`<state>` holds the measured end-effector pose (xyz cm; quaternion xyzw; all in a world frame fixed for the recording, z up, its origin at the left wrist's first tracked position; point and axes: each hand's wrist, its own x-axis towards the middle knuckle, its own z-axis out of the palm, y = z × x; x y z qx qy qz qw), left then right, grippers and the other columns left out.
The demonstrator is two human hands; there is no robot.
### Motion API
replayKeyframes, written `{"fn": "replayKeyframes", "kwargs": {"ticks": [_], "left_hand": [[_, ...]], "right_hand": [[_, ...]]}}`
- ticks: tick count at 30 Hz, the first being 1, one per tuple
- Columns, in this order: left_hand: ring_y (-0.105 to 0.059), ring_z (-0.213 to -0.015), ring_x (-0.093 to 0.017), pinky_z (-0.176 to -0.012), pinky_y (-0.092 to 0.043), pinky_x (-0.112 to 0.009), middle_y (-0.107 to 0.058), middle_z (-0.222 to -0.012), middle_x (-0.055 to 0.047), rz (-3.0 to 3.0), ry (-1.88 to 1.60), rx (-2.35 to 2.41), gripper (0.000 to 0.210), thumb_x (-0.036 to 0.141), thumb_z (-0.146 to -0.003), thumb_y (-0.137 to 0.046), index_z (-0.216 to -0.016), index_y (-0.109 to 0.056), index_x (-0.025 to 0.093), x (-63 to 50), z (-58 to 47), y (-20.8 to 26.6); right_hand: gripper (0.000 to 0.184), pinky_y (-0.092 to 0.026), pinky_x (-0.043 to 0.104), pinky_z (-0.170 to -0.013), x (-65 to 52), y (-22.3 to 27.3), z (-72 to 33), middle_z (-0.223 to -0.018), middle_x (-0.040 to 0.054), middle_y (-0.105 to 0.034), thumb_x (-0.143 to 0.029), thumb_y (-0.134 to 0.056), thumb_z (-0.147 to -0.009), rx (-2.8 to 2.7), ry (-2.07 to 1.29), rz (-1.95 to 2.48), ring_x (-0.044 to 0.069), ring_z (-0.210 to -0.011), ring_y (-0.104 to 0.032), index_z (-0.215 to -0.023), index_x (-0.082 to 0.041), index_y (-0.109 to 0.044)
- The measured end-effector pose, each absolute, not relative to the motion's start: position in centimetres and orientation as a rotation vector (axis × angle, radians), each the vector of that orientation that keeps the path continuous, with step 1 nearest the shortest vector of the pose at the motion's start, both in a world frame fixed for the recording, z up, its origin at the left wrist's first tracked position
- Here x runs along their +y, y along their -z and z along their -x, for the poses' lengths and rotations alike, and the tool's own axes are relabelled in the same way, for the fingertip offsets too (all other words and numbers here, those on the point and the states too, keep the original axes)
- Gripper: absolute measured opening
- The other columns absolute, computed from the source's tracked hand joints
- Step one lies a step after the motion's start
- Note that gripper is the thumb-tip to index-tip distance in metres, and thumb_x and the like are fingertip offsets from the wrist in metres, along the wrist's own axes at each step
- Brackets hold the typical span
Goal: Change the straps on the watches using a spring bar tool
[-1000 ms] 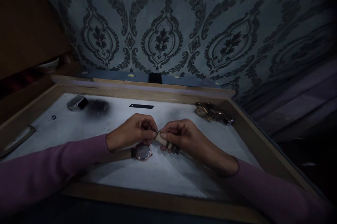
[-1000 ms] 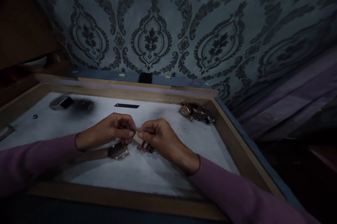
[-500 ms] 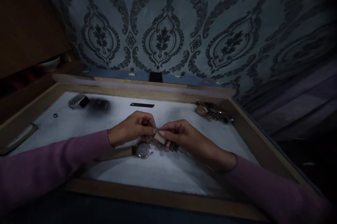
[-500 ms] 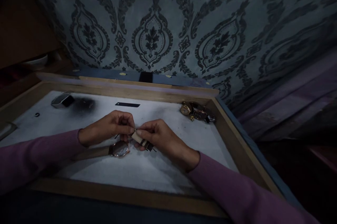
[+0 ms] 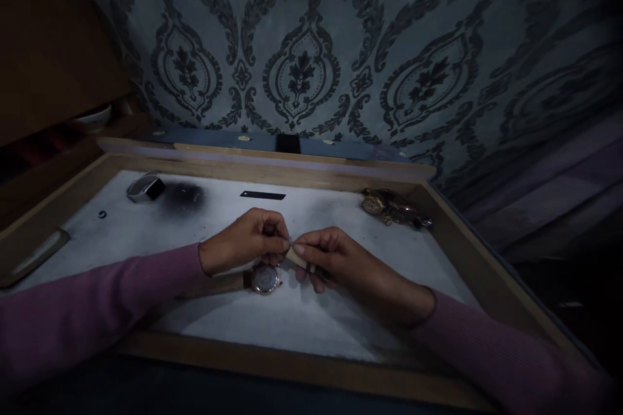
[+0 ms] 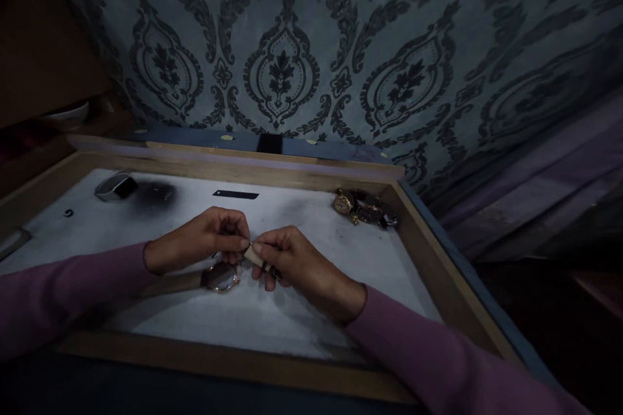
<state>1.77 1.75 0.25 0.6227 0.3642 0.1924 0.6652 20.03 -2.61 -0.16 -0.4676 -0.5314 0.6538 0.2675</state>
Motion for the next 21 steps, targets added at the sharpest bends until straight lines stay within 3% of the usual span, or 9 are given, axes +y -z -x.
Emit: {"fn": "replayKeyframes", "kwargs": {"ticks": [6,21], "left_hand": [[-0.056,-0.049,-0.007,-0.049,-0.043,-0.019,-0.059,-0.055,0.003,-1.376,-0.463,0.817,0.008,0.016,-0.077,-0.064,-0.074,-0.057,0.013,2.0,-1.7,-0.1],[-0.057,-0.059,-0.011,-0.058,-0.045,-0.024,-0.062,-0.07,-0.002,-1.583,-0.453,0.879,0.015,0.027,-0.089,-0.051,-0.082,-0.053,0.014,2.7,-0.6,-1.5]], "right_hand": [[0.032,-0.026,0.02,-0.04,-2.6,0.2,-19.9,-0.056,-0.0011,-0.06,-0.041,-0.064,-0.082,-1.444,-1.67,1.266,0.004,-0.04,-0.039,-0.067,-0.013,-0.064],[0.032,-0.023,0.022,-0.043,-2.6,0.3,-20.3,-0.058,-0.0001,-0.06,-0.042,-0.065,-0.081,-1.393,-1.663,1.244,0.005,-0.043,-0.037,-0.068,-0.013,-0.064]]}}
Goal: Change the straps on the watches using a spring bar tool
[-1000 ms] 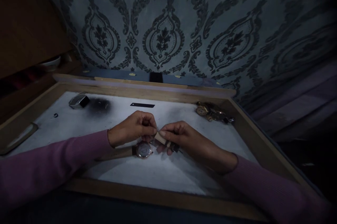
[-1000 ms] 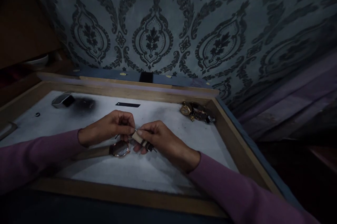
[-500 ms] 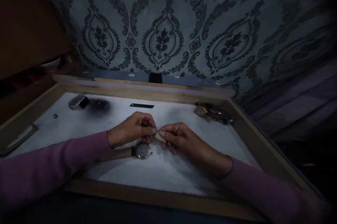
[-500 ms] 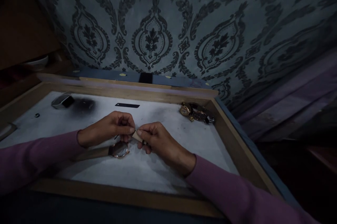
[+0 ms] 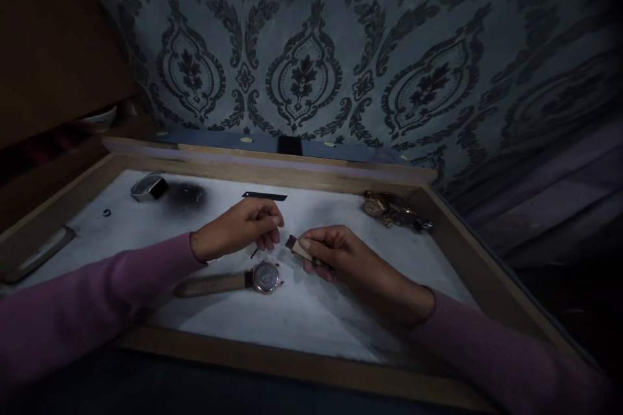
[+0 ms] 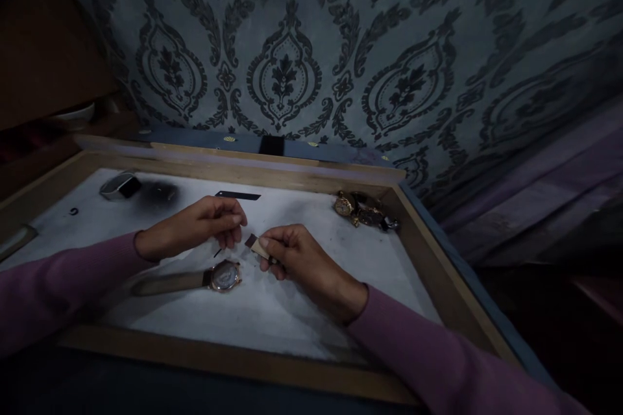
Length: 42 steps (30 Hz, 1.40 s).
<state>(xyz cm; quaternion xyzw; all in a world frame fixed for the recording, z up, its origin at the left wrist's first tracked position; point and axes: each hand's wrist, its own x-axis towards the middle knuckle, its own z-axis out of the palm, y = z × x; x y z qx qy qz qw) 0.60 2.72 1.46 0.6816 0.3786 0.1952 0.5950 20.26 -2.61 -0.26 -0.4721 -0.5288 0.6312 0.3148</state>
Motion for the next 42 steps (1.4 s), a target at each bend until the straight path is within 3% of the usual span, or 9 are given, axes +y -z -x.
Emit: {"fn": "replayKeyframes", "kwargs": {"ticks": [3,8,16,23,31,42], "left_hand": [[-0.051,-0.059,-0.012,-0.055,-0.039,-0.023,-0.054,-0.065,0.002,-1.833,-0.346,0.898,0.017,0.032,-0.085,-0.057,-0.082,-0.055,0.015,2.4,0.5,-2.4],[-0.053,-0.075,-0.017,-0.061,-0.035,-0.026,-0.059,-0.084,-0.001,-2.178,-0.073,1.12,0.038,0.051,-0.077,-0.067,-0.093,-0.057,0.018,-0.1,1.7,-2.7],[-0.05,-0.076,-0.018,-0.063,-0.031,-0.027,-0.056,-0.086,-0.001,-2.31,-0.019,1.156,0.02,0.034,-0.081,-0.062,-0.084,-0.05,0.019,-2.1,1.4,-1.6],[-0.048,-0.068,-0.015,-0.058,-0.029,-0.026,-0.054,-0.076,0.0,-2.237,-0.011,1.053,0.011,0.027,-0.088,-0.05,-0.081,-0.046,0.02,-2.8,0.7,-1.9],[-0.038,-0.049,-0.009,-0.045,-0.028,-0.021,-0.042,-0.061,0.006,-1.701,0.072,0.919,0.018,0.035,-0.086,-0.051,-0.089,-0.049,0.018,0.6,0.4,-2.8],[-0.037,-0.058,-0.009,-0.052,-0.029,-0.022,-0.041,-0.066,0.005,-1.76,-0.061,0.887,0.019,0.034,-0.083,-0.055,-0.082,-0.058,0.014,2.7,0.8,-0.9]], "right_hand": [[0.03,-0.022,0.021,-0.042,-2.6,0.2,-20.4,-0.058,-0.0003,-0.06,-0.04,-0.065,-0.081,-1.39,-1.656,1.26,0.005,-0.043,-0.037,-0.069,-0.013,-0.064],[0.026,-0.024,0.021,-0.041,-2.6,0.1,-20.5,-0.057,-0.0011,-0.059,-0.037,-0.067,-0.08,-1.381,-1.676,1.257,0.004,-0.043,-0.038,-0.07,-0.013,-0.064],[0.027,-0.024,0.02,-0.04,-2.6,0.3,-20.5,-0.057,-0.0007,-0.06,-0.038,-0.067,-0.08,-1.389,-1.681,1.242,0.004,-0.043,-0.038,-0.072,-0.012,-0.065],[0.028,-0.023,0.02,-0.041,-2.5,0.5,-20.6,-0.056,-0.0012,-0.059,-0.039,-0.069,-0.077,-1.346,-1.702,1.251,0.004,-0.043,-0.038,-0.071,-0.012,-0.065],[0.029,-0.02,0.021,-0.042,-2.0,1.6,-21.0,-0.055,-0.0016,-0.058,-0.041,-0.071,-0.074,-1.237,-1.724,1.272,0.005,-0.043,-0.035,-0.067,-0.013,-0.064],[0.032,-0.02,0.022,-0.041,-1.3,1.3,-21.0,-0.054,-0.0025,-0.056,-0.044,-0.064,-0.082,-1.442,-1.692,1.265,0.005,-0.041,-0.033,-0.068,-0.015,-0.063]]}}
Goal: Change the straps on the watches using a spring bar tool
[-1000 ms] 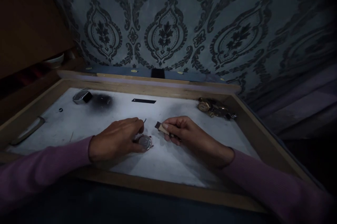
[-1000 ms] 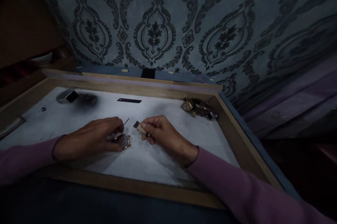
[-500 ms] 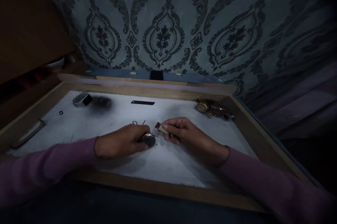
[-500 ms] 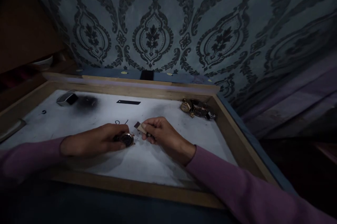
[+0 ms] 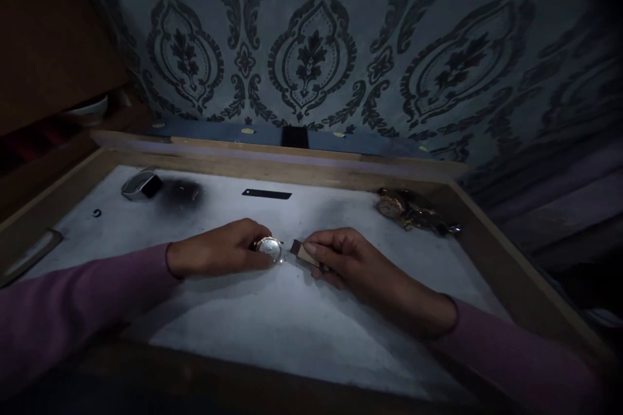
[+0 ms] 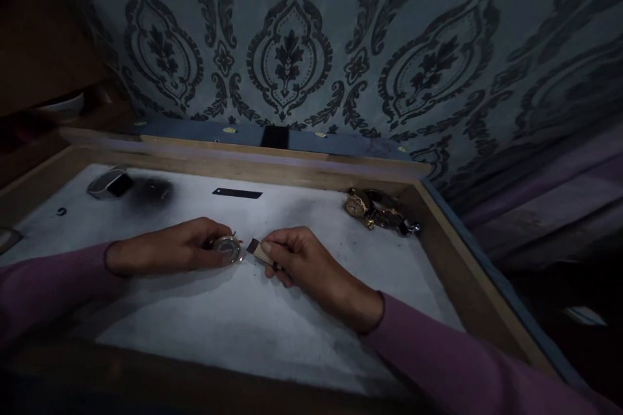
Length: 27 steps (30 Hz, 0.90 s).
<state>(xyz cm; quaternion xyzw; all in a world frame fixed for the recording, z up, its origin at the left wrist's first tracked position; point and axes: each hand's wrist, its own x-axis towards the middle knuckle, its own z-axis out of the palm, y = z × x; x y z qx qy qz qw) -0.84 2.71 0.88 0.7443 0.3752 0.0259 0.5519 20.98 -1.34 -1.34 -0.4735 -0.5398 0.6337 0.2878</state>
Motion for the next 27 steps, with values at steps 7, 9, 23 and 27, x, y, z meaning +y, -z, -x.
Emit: {"fn": "replayKeyframes", "kwargs": {"ticks": [7,9,23,27], "left_hand": [[-0.038,-0.057,-0.009,-0.05,-0.03,-0.021,-0.043,-0.064,0.004,-1.725,-0.086,0.9,0.02,0.035,-0.081,-0.056,-0.077,-0.053,0.015,2.4,0.6,-0.8],[-0.039,-0.057,-0.009,-0.05,-0.03,-0.02,-0.044,-0.065,0.004,-1.774,-0.098,0.935,0.019,0.034,-0.08,-0.056,-0.075,-0.052,0.015,2.1,0.6,-0.7],[-0.042,-0.053,-0.009,-0.048,-0.028,-0.021,-0.047,-0.061,0.004,-2.083,-0.133,0.968,0.013,0.022,-0.083,-0.051,-0.071,-0.05,0.017,1.2,0.6,-0.6],[-0.041,-0.053,-0.009,-0.049,-0.027,-0.022,-0.046,-0.061,0.005,-2.108,-0.137,0.963,0.014,0.022,-0.084,-0.05,-0.071,-0.048,0.018,1.0,0.5,-0.7]], "right_hand": [[0.036,-0.023,0.023,-0.041,-1.5,1.2,-20.9,-0.053,-0.0032,-0.052,-0.045,-0.06,-0.086,-1.549,-1.642,1.26,0.005,-0.041,-0.033,-0.064,-0.016,-0.061],[0.037,-0.024,0.023,-0.041,-1.5,1.2,-20.8,-0.051,-0.0036,-0.05,-0.045,-0.058,-0.087,-1.57,-1.621,1.267,0.006,-0.041,-0.033,-0.063,-0.016,-0.061],[0.031,-0.025,0.021,-0.04,-1.7,1.6,-20.9,-0.051,-0.0038,-0.048,-0.038,-0.054,-0.09,-1.715,-1.537,1.291,0.006,-0.042,-0.035,-0.069,-0.017,-0.061],[0.03,-0.026,0.021,-0.041,-1.9,1.5,-20.8,-0.052,-0.0038,-0.048,-0.035,-0.054,-0.09,-1.72,-1.527,1.309,0.006,-0.043,-0.035,-0.068,-0.016,-0.061]]}}
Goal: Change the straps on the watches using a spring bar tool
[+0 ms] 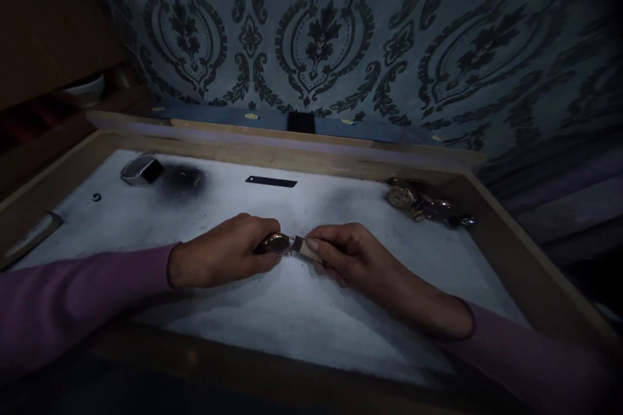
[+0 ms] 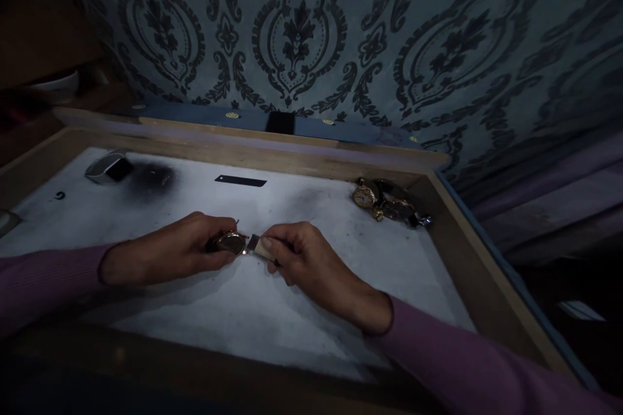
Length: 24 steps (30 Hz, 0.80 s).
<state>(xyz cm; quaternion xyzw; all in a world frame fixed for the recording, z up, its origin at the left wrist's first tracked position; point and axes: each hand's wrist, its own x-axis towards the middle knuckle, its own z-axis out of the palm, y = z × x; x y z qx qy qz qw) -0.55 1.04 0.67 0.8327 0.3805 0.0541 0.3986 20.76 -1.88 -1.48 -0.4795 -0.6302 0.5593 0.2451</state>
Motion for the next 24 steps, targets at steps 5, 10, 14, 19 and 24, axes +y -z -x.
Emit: {"fn": "replayKeyframes", "kwargs": {"ticks": [5,10,14,19,24], "left_hand": [[-0.041,-0.053,-0.01,-0.049,-0.026,-0.023,-0.045,-0.06,0.005,-2.131,-0.12,0.984,0.015,0.022,-0.084,-0.05,-0.07,-0.046,0.018,0.9,0.52,-0.68],[-0.043,-0.055,-0.01,-0.051,-0.027,-0.023,-0.047,-0.062,0.005,-2.169,-0.115,0.973,0.011,0.021,-0.084,-0.05,-0.074,-0.047,0.018,0.82,0.61,-0.74],[-0.043,-0.054,-0.009,-0.051,-0.027,-0.023,-0.046,-0.061,0.006,-2.173,-0.121,0.972,0.01,0.021,-0.084,-0.05,-0.075,-0.047,0.018,0.85,0.69,-0.66],[-0.042,-0.053,-0.009,-0.051,-0.027,-0.023,-0.046,-0.061,0.006,-2.175,-0.131,0.974,0.011,0.02,-0.084,-0.05,-0.074,-0.045,0.019,0.8,0.63,-0.65],[-0.04,-0.053,-0.009,-0.051,-0.026,-0.023,-0.044,-0.06,0.006,-2.181,-0.136,0.972,0.013,0.02,-0.084,-0.05,-0.072,-0.043,0.019,0.8,0.56,-0.62]], "right_hand": [[0.029,-0.027,0.021,-0.041,-1.99,1.46,-20.84,-0.054,-0.0031,-0.05,-0.035,-0.053,-0.091,-1.743,-1.512,1.315,0.006,-0.044,-0.038,-0.072,-0.016,-0.062],[0.032,-0.027,0.021,-0.042,-1.97,1.35,-20.83,-0.05,-0.0049,-0.045,-0.036,-0.052,-0.092,-1.772,-1.491,1.33,0.006,-0.043,-0.036,-0.068,-0.016,-0.06],[0.033,-0.026,0.02,-0.041,-1.98,1.28,-20.79,-0.05,-0.0057,-0.043,-0.037,-0.052,-0.091,-1.752,-1.508,1.315,0.006,-0.042,-0.035,-0.067,-0.016,-0.058],[0.031,-0.027,0.02,-0.041,-1.99,1.28,-20.82,-0.05,-0.005,-0.045,-0.033,-0.05,-0.092,-1.782,-1.481,1.302,0.006,-0.043,-0.036,-0.069,-0.015,-0.06],[0.029,-0.027,0.019,-0.04,-1.99,1.37,-20.88,-0.052,-0.0046,-0.047,-0.031,-0.05,-0.093,-1.781,-1.485,1.288,0.005,-0.043,-0.036,-0.071,-0.015,-0.061]]}}
